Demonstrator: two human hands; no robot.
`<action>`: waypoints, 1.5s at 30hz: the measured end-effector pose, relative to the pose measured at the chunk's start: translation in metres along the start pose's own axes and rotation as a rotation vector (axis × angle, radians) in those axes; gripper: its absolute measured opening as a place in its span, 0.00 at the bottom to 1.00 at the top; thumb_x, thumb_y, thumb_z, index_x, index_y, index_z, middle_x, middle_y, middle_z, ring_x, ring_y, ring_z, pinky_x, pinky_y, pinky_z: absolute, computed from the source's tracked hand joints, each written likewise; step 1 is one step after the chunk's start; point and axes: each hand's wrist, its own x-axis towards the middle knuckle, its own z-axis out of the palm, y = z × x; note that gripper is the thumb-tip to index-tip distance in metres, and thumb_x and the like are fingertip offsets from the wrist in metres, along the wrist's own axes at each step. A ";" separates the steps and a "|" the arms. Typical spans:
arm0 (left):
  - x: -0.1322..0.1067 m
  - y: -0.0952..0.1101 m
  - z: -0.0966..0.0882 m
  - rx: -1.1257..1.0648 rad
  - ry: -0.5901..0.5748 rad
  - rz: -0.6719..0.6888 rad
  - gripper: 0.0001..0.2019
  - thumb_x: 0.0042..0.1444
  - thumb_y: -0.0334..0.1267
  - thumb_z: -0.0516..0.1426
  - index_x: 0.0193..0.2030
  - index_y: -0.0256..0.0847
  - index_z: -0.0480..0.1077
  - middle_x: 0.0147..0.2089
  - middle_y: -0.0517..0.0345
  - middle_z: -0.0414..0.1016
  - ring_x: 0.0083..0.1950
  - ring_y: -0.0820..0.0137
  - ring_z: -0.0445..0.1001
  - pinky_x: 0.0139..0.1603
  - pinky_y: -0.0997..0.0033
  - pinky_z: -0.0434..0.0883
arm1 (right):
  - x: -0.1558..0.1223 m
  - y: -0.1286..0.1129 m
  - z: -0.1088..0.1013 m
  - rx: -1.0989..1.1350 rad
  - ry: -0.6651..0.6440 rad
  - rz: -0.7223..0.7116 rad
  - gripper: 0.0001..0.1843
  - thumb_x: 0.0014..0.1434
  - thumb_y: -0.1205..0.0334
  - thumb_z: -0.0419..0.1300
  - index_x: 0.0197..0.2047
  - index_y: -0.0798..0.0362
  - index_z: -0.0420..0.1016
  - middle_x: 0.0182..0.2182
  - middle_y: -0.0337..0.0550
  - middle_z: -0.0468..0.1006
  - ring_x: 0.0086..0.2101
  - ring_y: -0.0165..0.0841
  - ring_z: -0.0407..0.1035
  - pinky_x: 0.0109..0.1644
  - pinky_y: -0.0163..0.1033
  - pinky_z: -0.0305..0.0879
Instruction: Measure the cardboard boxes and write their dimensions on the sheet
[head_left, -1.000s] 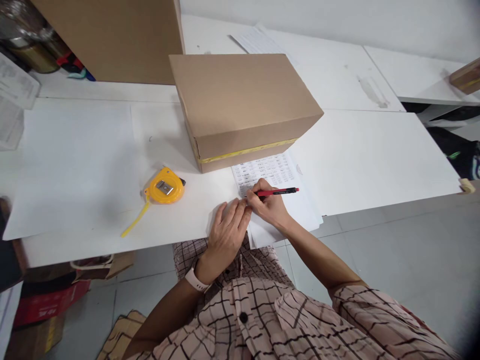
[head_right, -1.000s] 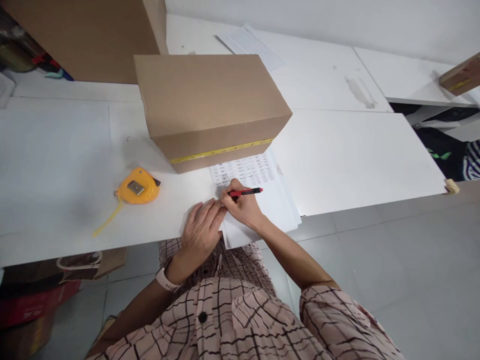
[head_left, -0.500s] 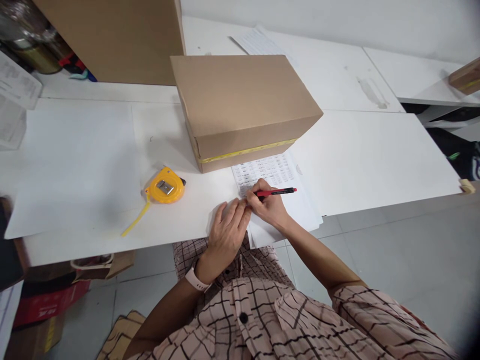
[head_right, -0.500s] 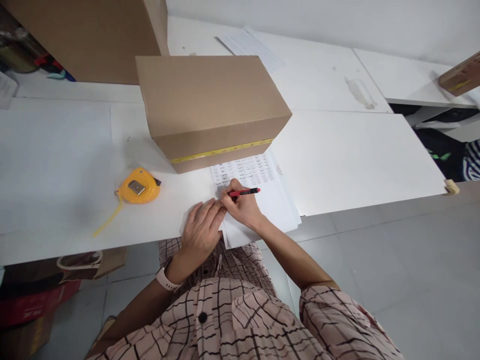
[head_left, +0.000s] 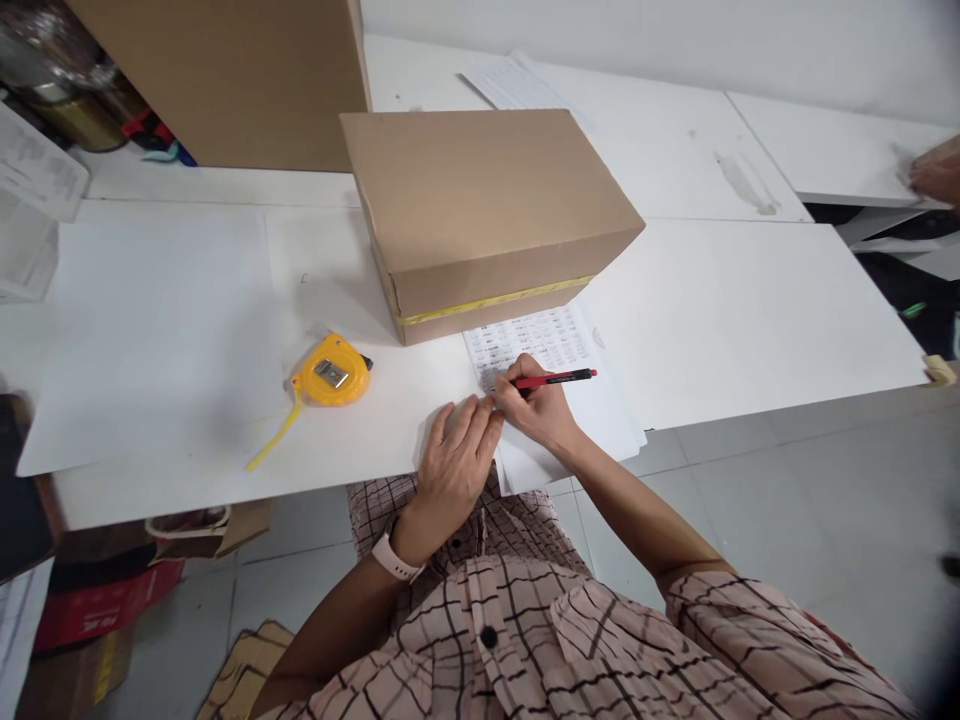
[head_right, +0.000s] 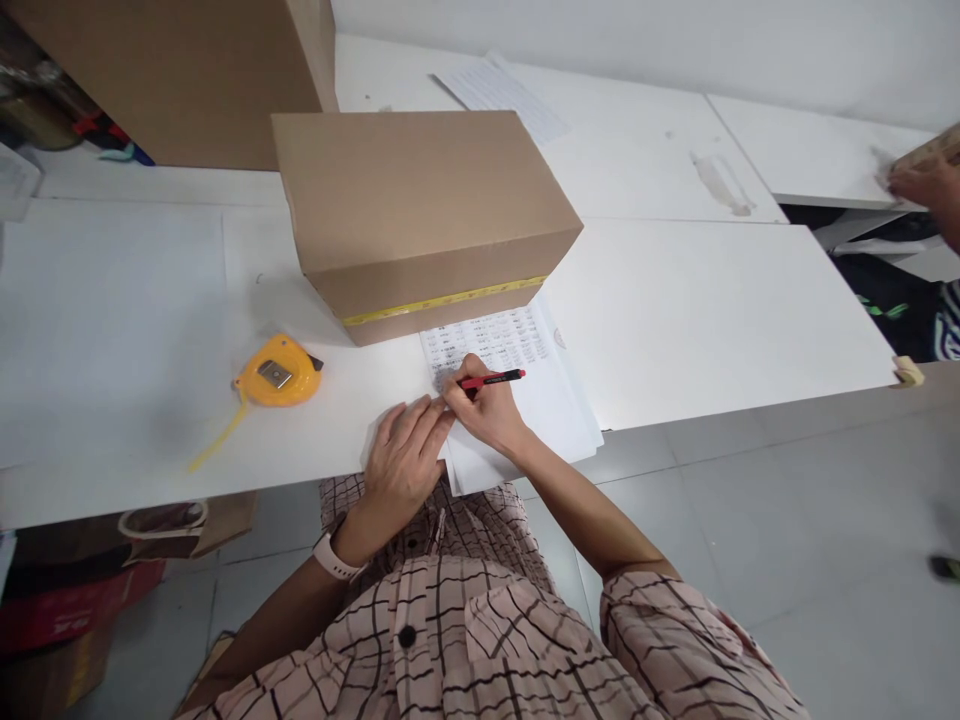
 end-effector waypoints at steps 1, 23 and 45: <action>0.000 0.000 0.000 0.000 -0.004 -0.003 0.21 0.68 0.30 0.52 0.65 0.34 0.71 0.67 0.46 0.73 0.69 0.57 0.68 0.70 0.51 0.63 | 0.000 0.000 0.000 -0.008 -0.004 -0.004 0.12 0.61 0.61 0.59 0.28 0.48 0.60 0.21 0.32 0.61 0.24 0.28 0.57 0.28 0.37 0.54; 0.000 0.000 -0.001 0.001 0.011 0.002 0.21 0.67 0.29 0.51 0.65 0.34 0.71 0.68 0.46 0.73 0.69 0.57 0.68 0.70 0.51 0.63 | 0.001 -0.001 -0.001 -0.017 0.029 -0.009 0.12 0.61 0.62 0.58 0.28 0.48 0.59 0.21 0.32 0.60 0.23 0.28 0.55 0.28 0.37 0.53; 0.001 0.001 -0.002 0.002 0.019 0.001 0.21 0.67 0.29 0.51 0.64 0.34 0.71 0.68 0.47 0.73 0.69 0.57 0.69 0.70 0.52 0.64 | 0.001 -0.002 -0.001 0.011 0.039 0.017 0.12 0.59 0.64 0.59 0.27 0.48 0.59 0.20 0.32 0.60 0.23 0.28 0.55 0.27 0.37 0.52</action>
